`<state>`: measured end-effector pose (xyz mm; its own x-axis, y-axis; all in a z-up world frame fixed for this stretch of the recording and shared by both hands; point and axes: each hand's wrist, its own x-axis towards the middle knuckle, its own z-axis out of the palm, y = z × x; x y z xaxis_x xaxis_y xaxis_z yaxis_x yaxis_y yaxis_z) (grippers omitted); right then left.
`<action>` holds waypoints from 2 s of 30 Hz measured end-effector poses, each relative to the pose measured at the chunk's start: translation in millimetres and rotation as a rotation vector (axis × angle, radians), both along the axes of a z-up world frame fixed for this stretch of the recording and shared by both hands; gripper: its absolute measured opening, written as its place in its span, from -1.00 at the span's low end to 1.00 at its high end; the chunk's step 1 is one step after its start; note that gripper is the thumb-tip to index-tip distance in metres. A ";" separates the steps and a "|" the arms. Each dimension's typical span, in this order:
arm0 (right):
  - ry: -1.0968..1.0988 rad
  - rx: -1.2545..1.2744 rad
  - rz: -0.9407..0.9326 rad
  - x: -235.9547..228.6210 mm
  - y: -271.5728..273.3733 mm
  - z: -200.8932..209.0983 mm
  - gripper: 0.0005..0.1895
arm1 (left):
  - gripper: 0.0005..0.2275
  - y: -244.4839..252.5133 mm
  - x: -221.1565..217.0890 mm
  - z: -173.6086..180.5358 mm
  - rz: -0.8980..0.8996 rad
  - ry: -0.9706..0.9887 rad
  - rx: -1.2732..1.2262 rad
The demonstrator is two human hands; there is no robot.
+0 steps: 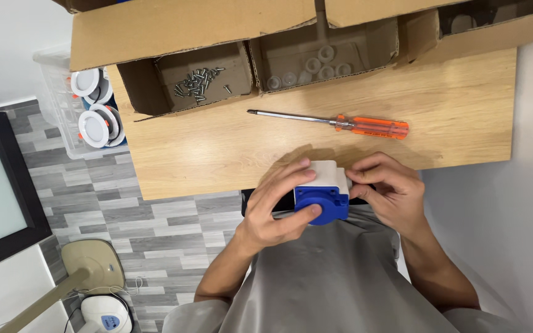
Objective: The person assembles a small electrical component by inserting a blue plastic piece into a white housing, then uses a screwdriver to tighten screws on the assembly. The person places the finished unit into a plastic bin and repeats the process with another unit.
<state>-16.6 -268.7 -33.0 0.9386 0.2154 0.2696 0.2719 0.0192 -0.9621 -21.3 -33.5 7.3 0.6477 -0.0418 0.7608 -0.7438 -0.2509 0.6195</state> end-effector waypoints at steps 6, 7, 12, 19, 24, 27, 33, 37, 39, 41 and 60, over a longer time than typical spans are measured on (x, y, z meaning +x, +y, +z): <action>0.006 -0.013 -0.032 -7.9 15.0 -5.6 -0.69 | -0.87 -5.5 3.2 -1.2 0.056 -0.061 -0.010; 0.006 -0.014 -0.030 -5.7 16.2 -3.3 -0.69 | -0.87 -6.0 3.8 -1.4 0.058 -0.061 -0.011; -0.147 -0.231 -0.119 4.5 25.2 11.6 -0.60 | -0.83 -10.0 9.9 -2.0 0.125 -0.139 0.034; -0.336 -0.377 -0.132 25.0 21.1 17.5 -0.44 | -0.83 5.7 18.5 9.5 -0.007 -0.055 -0.054; -0.836 -0.471 0.028 37.6 16.4 14.0 -0.48 | -0.74 31.6 22.8 31.5 -0.275 0.266 -0.169; -0.763 -0.438 0.059 38.9 19.1 5.3 -0.50 | -0.74 31.4 20.5 24.6 -0.268 0.274 -0.147; -0.401 -0.268 0.056 36.8 31.8 7.0 -0.45 | -0.89 17.7 25.3 21.2 -0.113 0.028 -0.042; -0.063 -0.112 0.030 21.1 34.5 -5.1 -0.40 | -0.91 7.0 20.7 29.5 -0.033 -0.040 0.076; 0.182 0.078 0.032 17.3 35.7 -17.8 -0.35 | -0.88 0.1 17.9 28.2 0.047 -0.129 0.106; 0.192 0.075 0.031 13.3 27.5 -29.6 -0.34 | -0.79 -0.8 17.6 35.9 0.043 -0.147 0.117; -0.439 -0.144 -0.106 28.4 36.6 -0.7 -0.45 | -0.84 -0.6 6.3 32.8 0.005 -0.113 0.095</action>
